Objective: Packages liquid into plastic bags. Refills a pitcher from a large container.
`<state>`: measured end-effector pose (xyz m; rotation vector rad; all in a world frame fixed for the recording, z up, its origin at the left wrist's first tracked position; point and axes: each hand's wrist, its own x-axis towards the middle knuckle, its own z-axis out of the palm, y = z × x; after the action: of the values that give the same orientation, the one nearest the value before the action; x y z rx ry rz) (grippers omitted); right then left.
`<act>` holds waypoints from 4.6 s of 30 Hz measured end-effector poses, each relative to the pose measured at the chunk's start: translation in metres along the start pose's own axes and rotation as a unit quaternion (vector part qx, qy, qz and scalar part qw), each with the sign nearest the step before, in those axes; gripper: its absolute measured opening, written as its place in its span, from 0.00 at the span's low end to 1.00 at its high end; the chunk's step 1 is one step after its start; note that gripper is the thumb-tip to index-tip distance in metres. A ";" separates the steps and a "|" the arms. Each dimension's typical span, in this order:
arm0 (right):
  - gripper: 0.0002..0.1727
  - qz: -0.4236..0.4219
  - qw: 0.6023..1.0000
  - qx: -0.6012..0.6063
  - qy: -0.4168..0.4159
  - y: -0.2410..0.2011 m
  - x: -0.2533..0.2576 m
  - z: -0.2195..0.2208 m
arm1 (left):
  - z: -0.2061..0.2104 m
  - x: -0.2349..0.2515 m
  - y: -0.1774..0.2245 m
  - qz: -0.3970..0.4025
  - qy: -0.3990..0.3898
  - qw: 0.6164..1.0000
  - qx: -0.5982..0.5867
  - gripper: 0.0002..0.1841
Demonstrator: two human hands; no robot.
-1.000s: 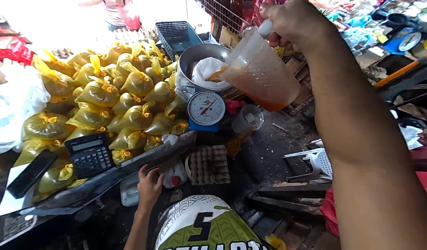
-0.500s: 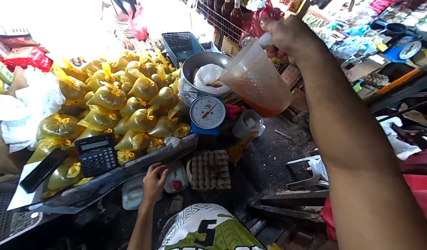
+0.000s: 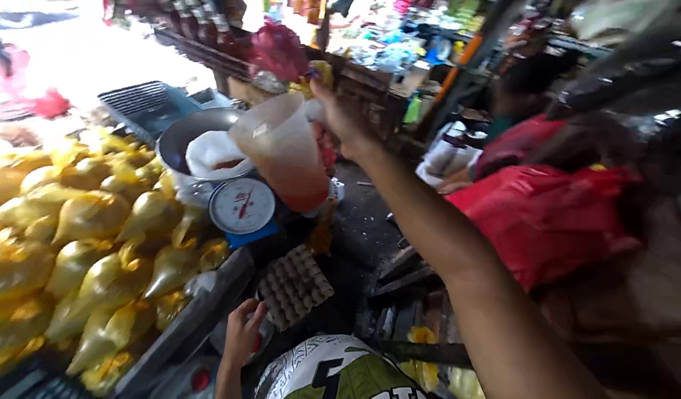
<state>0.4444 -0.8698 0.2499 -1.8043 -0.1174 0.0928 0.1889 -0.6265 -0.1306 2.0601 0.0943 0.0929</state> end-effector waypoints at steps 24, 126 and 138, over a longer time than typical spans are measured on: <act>0.38 0.405 0.790 -0.085 0.453 0.344 -0.551 0.172 | 0.141 -0.189 0.099 -0.397 -0.648 0.646 -0.074 0.24; 0.23 0.680 0.658 -0.279 -0.167 0.699 -0.680 0.081 | 0.460 -0.379 -0.349 -0.140 -0.664 0.674 0.292 0.25; 0.20 0.685 0.653 -0.277 -0.168 0.697 -0.678 0.084 | 0.457 -0.378 -0.348 -0.169 -0.649 0.686 0.282 0.24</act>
<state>-0.2174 -1.0391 -0.4471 -2.0431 1.1177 1.6278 -0.1481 -0.9036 -0.6631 2.1666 -0.4330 -1.8112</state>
